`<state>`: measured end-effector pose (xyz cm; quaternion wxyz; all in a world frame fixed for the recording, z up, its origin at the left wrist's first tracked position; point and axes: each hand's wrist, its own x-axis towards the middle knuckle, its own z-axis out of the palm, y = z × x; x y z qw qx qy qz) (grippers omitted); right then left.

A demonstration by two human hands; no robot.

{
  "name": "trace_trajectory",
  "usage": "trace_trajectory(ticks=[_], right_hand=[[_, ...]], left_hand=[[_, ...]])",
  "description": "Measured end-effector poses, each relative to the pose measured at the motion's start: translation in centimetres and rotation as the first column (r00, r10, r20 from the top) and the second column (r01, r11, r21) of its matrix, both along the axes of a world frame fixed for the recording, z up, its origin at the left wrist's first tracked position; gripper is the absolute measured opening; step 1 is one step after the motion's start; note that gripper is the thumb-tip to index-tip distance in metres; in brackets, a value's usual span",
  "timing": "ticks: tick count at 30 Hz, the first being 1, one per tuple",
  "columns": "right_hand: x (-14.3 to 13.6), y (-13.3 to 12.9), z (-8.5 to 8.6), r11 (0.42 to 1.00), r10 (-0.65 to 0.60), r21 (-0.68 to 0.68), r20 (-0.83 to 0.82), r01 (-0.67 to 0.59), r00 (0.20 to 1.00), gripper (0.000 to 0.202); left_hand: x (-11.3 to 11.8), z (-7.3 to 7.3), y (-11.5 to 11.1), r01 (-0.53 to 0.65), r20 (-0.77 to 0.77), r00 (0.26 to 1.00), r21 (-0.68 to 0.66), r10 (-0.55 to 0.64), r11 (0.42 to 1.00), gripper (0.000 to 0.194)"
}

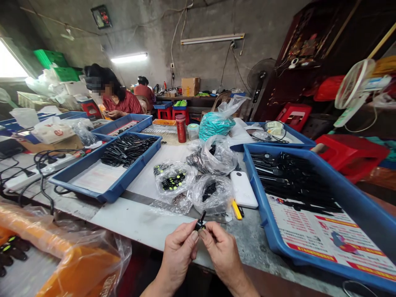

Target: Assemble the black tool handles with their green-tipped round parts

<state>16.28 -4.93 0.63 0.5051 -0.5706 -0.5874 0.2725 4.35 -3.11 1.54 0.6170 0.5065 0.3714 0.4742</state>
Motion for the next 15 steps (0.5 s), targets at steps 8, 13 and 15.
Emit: trace_trajectory(ticks=[8, 13, 15], right_hand=[[-0.23, 0.22, -0.23, 0.997, -0.039, -0.07, -0.291, 0.019, 0.956, 0.028], [-0.11, 0.39, -0.33, 0.992, 0.008, -0.11, -0.382, -0.054, 0.924, 0.034], [-0.18, 0.41, -0.49, 0.989, 0.028, -0.12, -0.428, -0.087, 0.904, 0.034]], left_hand=[[0.14, 0.0, 0.02, 0.004, 0.006, 1.0, -0.018, -0.004, 1.0, 0.031], [0.11, -0.1, 0.02, 0.012, 0.017, 1.0, -0.035, -0.012, 0.999, 0.028], [0.06, -0.09, 0.02, 0.01, 0.022, 1.0, -0.031, -0.009, 0.999, 0.027]])
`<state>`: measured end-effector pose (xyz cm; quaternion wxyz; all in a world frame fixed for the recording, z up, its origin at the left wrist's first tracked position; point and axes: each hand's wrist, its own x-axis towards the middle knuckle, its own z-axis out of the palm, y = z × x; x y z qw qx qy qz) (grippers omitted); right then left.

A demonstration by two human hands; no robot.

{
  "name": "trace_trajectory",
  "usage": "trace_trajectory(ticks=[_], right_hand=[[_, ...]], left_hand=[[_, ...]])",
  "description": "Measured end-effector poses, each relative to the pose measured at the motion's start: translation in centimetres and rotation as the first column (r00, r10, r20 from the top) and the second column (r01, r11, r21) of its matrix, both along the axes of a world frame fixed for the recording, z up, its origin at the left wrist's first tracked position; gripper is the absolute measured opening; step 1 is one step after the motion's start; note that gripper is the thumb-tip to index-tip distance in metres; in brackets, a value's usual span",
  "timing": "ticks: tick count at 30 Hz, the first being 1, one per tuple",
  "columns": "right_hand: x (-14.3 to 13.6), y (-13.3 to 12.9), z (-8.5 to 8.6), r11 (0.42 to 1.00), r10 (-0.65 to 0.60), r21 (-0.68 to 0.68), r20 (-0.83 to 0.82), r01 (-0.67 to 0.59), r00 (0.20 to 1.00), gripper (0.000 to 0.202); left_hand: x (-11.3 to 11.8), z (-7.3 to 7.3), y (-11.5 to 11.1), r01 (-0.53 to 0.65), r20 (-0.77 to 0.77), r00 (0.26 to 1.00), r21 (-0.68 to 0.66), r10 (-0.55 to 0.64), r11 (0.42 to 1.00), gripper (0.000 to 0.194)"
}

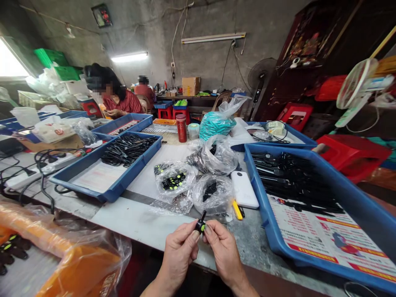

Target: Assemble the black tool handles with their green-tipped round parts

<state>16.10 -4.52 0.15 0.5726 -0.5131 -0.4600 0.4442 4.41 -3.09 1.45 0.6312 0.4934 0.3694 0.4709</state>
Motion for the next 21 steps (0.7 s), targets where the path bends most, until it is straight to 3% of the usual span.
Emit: trace_trajectory(ticks=[6, 8, 10, 12, 14, 17, 19, 21], right_hand=[[0.6, 0.2, -0.7, 0.997, 0.042, -0.052, -0.103, -0.048, 0.994, 0.034], [1.3, 0.5, -0.7, 0.996, 0.031, -0.083, 0.014, -0.03, 0.999, 0.034], [2.0, 0.8, -0.4, 0.994, 0.051, -0.105, 0.269, -0.024, 0.962, 0.034], [2.6, 1.1, 0.0, 0.989, 0.119, -0.137, 0.571, -0.049, 0.812, 0.031], [2.9, 1.2, 0.3, 0.98, 0.191, -0.19, 0.792, -0.064, 0.58, 0.027], [3.1, 1.4, 0.6, 0.964, 0.26, -0.266, 0.921, -0.02, 0.291, 0.022], [3.4, 1.6, 0.7, 0.96, 0.275, -0.281, 0.94, 0.003, 0.203, 0.02], [3.7, 1.6, 0.7, 0.967, 0.255, -0.254, 0.948, -0.029, 0.193, 0.019]], left_hand=[[-0.1, -0.1, 0.1, -0.022, -0.005, 1.0, 0.018, 0.022, 1.0, 0.029], [-0.2, -0.2, 0.3, -0.041, -0.005, 0.999, 0.008, 0.041, 0.999, 0.03], [-0.3, -0.2, 0.4, -0.049, -0.003, 0.999, -0.007, 0.049, 0.999, 0.031], [-0.4, -0.3, 0.4, -0.046, -0.005, 0.999, -0.017, 0.046, 0.999, 0.031], [-0.4, -0.4, 0.3, -0.046, -0.007, 0.999, -0.016, 0.046, 0.999, 0.031], [-0.4, -0.4, 0.3, -0.05, -0.008, 0.999, -0.011, 0.05, 0.999, 0.03], [-0.5, -0.4, 0.2, -0.05, -0.009, 0.999, -0.015, 0.05, 0.999, 0.029], [-0.5, -0.4, 0.2, -0.05, -0.012, 0.999, -0.018, 0.05, 0.999, 0.029]])
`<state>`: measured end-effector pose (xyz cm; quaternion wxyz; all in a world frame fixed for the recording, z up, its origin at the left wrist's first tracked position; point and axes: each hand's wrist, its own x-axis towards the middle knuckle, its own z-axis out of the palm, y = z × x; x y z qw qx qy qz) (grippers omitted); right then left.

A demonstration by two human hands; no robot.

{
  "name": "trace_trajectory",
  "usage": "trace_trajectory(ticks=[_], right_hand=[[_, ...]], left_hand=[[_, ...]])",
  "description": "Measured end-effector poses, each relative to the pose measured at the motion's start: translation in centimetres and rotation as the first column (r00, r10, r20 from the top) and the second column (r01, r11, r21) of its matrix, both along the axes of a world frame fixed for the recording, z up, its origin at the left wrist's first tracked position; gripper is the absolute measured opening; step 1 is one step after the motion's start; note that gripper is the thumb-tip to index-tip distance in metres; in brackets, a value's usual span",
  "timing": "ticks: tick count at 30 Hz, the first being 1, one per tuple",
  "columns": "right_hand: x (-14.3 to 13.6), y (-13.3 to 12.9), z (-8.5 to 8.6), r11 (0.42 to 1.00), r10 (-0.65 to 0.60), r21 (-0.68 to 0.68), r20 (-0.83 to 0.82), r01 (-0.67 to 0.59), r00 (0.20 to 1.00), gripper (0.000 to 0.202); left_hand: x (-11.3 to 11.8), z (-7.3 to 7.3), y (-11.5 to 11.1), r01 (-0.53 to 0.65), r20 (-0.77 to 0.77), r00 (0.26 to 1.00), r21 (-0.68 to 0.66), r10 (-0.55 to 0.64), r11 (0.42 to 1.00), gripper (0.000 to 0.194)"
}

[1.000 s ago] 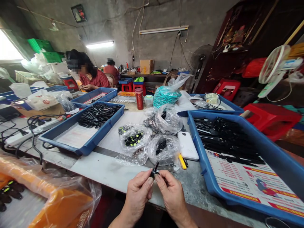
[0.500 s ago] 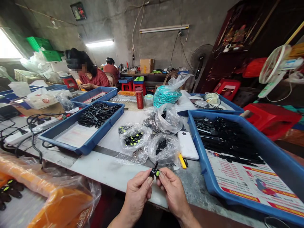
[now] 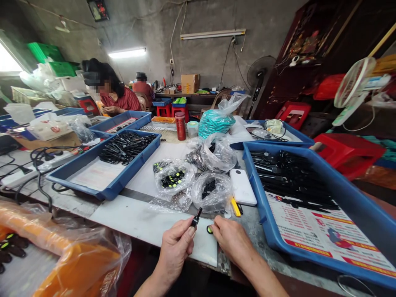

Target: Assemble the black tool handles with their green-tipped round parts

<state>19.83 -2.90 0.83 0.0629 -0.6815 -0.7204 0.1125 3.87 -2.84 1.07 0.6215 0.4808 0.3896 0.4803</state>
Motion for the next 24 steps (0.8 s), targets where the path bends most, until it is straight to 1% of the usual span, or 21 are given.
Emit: trace_trajectory(ticks=[2, 4, 7, 10, 13, 18, 24], right_hand=[[0.3, 0.0, -0.1, 0.996, 0.071, 0.056, -0.039, -0.069, 0.997, 0.017], [0.3, 0.0, -0.1, 0.986, 0.151, 0.08, -0.046, -0.147, 0.987, 0.016], [-0.1, 0.1, 0.0, 0.977, 0.211, 0.011, 0.032, -0.211, 0.977, 0.015], [-0.8, 0.5, 0.5, 0.978, 0.199, -0.084, 0.109, -0.19, 0.974, 0.015], [-1.3, 1.1, 1.0, 0.978, 0.184, -0.117, 0.12, -0.17, 0.976, 0.014], [-1.2, 1.8, 1.4, 0.98, 0.176, -0.109, 0.085, -0.166, 0.981, 0.015], [-1.2, 1.7, 1.5, 0.986, 0.163, -0.053, 0.037, -0.161, 0.986, 0.016]], left_hand=[[-0.1, 0.0, 0.0, -0.001, 0.0, 1.0, 0.0, 0.001, 1.0, 0.029], [-0.1, -0.1, 0.0, -0.001, 0.001, 1.0, 0.003, 0.001, 1.0, 0.029], [-0.2, -0.2, 0.1, -0.003, 0.004, 1.0, 0.013, 0.003, 1.0, 0.028], [-0.2, -0.2, 0.1, -0.008, 0.006, 1.0, 0.018, 0.008, 1.0, 0.028], [-0.3, -0.2, 0.2, -0.012, 0.003, 1.0, 0.021, 0.012, 1.0, 0.028], [-0.5, 0.0, 0.2, -0.007, -0.009, 1.0, 0.016, 0.007, 1.0, 0.03], [-0.4, 0.1, 0.2, 0.0, 0.005, 1.0, -0.008, 0.0, 1.0, 0.032]])
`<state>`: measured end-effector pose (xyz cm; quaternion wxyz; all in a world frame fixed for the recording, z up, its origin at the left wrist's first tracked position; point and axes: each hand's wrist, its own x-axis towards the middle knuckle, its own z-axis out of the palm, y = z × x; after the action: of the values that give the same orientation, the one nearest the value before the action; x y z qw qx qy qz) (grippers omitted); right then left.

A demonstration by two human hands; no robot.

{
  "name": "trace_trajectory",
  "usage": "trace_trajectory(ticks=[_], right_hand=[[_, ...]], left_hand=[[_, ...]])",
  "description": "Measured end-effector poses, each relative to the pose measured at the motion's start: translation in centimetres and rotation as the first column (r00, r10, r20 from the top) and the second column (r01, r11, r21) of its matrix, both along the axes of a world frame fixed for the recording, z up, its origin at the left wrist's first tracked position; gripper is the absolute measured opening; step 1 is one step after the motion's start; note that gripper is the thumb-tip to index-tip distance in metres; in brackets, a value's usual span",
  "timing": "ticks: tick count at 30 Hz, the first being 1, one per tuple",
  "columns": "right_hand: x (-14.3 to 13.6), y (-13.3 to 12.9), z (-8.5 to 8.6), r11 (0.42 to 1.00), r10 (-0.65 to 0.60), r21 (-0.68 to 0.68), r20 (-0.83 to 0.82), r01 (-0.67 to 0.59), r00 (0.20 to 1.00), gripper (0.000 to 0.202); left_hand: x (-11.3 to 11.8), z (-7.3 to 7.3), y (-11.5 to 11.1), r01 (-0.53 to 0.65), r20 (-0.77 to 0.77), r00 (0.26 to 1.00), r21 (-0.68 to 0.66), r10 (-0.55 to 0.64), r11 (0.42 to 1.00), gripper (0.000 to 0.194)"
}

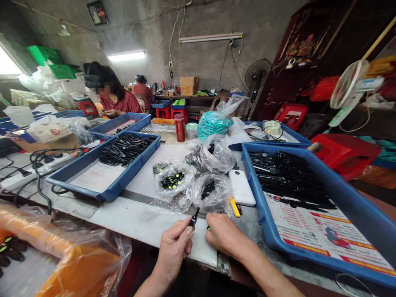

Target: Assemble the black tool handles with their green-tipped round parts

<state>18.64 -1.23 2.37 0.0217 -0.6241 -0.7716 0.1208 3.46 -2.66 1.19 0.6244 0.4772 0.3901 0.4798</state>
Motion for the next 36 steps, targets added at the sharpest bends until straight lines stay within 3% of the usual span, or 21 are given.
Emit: trace_trajectory(ticks=[3, 5, 6, 7, 9, 11, 13, 15, 18, 24, 32, 36], right_hand=[[0.2, -0.3, -0.2, 0.999, -0.025, 0.038, -0.062, 0.028, 0.998, 0.014], [0.4, -0.7, -0.6, 0.995, -0.077, 0.039, -0.272, 0.091, 0.959, 0.01], [0.4, -0.9, -0.9, 0.99, -0.113, 0.019, -0.448, 0.136, 0.887, 0.006], [0.4, -1.2, -1.2, 0.983, -0.15, -0.016, -0.637, 0.182, 0.756, 0.004], [0.0, -1.9, -1.8, 0.964, -0.199, -0.113, -0.909, 0.242, 0.367, 0.012], [-0.8, -2.4, -2.1, 0.946, -0.206, -0.187, -0.977, 0.265, 0.048, 0.019], [-1.7, -2.8, -2.1, 0.933, -0.205, -0.238, -0.968, 0.27, -0.145, 0.023], [-2.5, -2.9, -1.9, 0.924, -0.199, -0.264, -0.95, 0.278, -0.24, 0.025], [-3.1, -2.9, -1.7, 0.912, -0.176, -0.264, -0.943, 0.314, -0.282, 0.024], [-3.2, -3.0, -2.1, 0.905, -0.115, -0.217, -0.952, 0.366, -0.282, 0.022], [-2.9, -3.3, -3.3, 0.881, -0.076, -0.127, -0.989, 0.455, -0.13, 0.021], [-3.3, -3.3, -3.0, 0.883, -0.101, -0.179, -0.975, 0.435, -0.196, 0.02]], left_hand=[[0.0, 0.0, -0.1, 0.0, 0.006, 1.0, -0.007, 0.0, 1.0, 0.032], [0.0, -0.1, -0.1, -0.005, 0.008, 1.0, -0.013, 0.006, 1.0, 0.033], [0.1, -0.1, -0.1, -0.007, 0.008, 1.0, -0.016, 0.007, 1.0, 0.034], [0.1, 0.0, -0.2, -0.006, 0.006, 1.0, -0.016, 0.006, 1.0, 0.034], [0.3, 0.0, -0.3, 0.004, 0.001, 1.0, -0.007, -0.004, 1.0, 0.034], [0.5, 0.1, -0.5, 0.019, -0.003, 1.0, 0.01, -0.019, 1.0, 0.033], [0.7, 0.2, -0.6, 0.029, -0.005, 1.0, 0.03, -0.029, 0.999, 0.032], [0.8, 0.3, -0.7, 0.032, -0.003, 0.999, 0.043, -0.032, 0.999, 0.031], [0.9, 0.4, -0.8, 0.028, -0.001, 1.0, 0.053, -0.028, 0.998, 0.032], [0.8, 0.5, -0.8, 0.021, -0.015, 1.0, 0.076, -0.019, 0.997, 0.031], [0.8, 0.3, -0.8, 0.013, -0.033, 0.999, 0.117, -0.009, 0.993, 0.031], [0.8, 0.0, -0.9, -0.001, -0.036, 0.999, 0.133, 0.005, 0.991, 0.03]])
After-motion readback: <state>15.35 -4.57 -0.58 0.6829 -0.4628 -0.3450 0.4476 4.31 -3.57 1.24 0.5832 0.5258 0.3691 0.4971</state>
